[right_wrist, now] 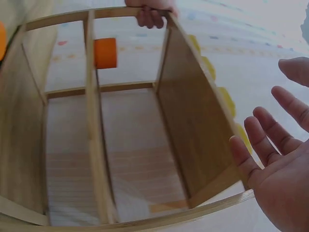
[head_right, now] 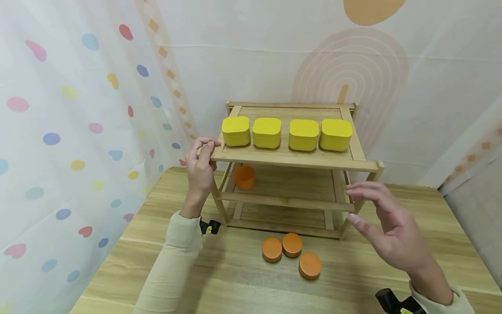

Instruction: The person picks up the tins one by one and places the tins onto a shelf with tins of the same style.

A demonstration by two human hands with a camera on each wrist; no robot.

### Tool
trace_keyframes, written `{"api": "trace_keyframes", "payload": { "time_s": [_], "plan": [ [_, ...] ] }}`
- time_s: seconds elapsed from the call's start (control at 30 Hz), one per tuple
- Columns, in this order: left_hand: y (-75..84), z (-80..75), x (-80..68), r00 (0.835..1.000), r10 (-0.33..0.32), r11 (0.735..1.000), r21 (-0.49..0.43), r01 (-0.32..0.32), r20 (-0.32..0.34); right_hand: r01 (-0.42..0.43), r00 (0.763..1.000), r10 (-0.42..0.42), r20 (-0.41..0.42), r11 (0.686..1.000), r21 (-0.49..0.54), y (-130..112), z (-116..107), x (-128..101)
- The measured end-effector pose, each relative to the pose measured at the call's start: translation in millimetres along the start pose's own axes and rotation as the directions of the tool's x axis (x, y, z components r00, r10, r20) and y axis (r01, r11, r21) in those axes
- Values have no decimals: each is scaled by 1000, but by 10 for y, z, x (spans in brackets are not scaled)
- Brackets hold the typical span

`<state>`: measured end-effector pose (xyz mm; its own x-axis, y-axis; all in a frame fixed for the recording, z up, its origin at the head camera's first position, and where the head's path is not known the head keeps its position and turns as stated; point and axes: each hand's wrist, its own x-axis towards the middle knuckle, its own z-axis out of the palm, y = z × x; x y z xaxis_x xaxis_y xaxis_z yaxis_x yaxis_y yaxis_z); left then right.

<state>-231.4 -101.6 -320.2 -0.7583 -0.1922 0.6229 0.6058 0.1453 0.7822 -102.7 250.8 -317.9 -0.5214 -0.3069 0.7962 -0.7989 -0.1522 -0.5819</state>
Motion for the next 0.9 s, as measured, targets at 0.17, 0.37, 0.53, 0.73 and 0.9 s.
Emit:
{"api": "trace_keyframes", "payload": {
  "time_s": [0.17,0.37,0.53,0.73,0.9],
  "plan": [
    [-4,-8,7,1000,-1,1000,8,1,-2,-9,999,8,35,1000,19,34,42,-112],
    [0,-14,5,1000,-1,1000,10,1,1,-41,998,38,56,998,52,94,80,-285],
    [11,-20,-2,1000,3,1000,3,-3,1,-69,994,61,91,994,86,196,110,-424],
    [18,-31,-4,1000,-3,1000,10,3,2,-104,987,90,130,989,102,354,181,-551],
    [20,-39,2,1000,-6,1000,13,6,-2,-143,980,127,151,985,99,504,259,-662]
  ]
}}
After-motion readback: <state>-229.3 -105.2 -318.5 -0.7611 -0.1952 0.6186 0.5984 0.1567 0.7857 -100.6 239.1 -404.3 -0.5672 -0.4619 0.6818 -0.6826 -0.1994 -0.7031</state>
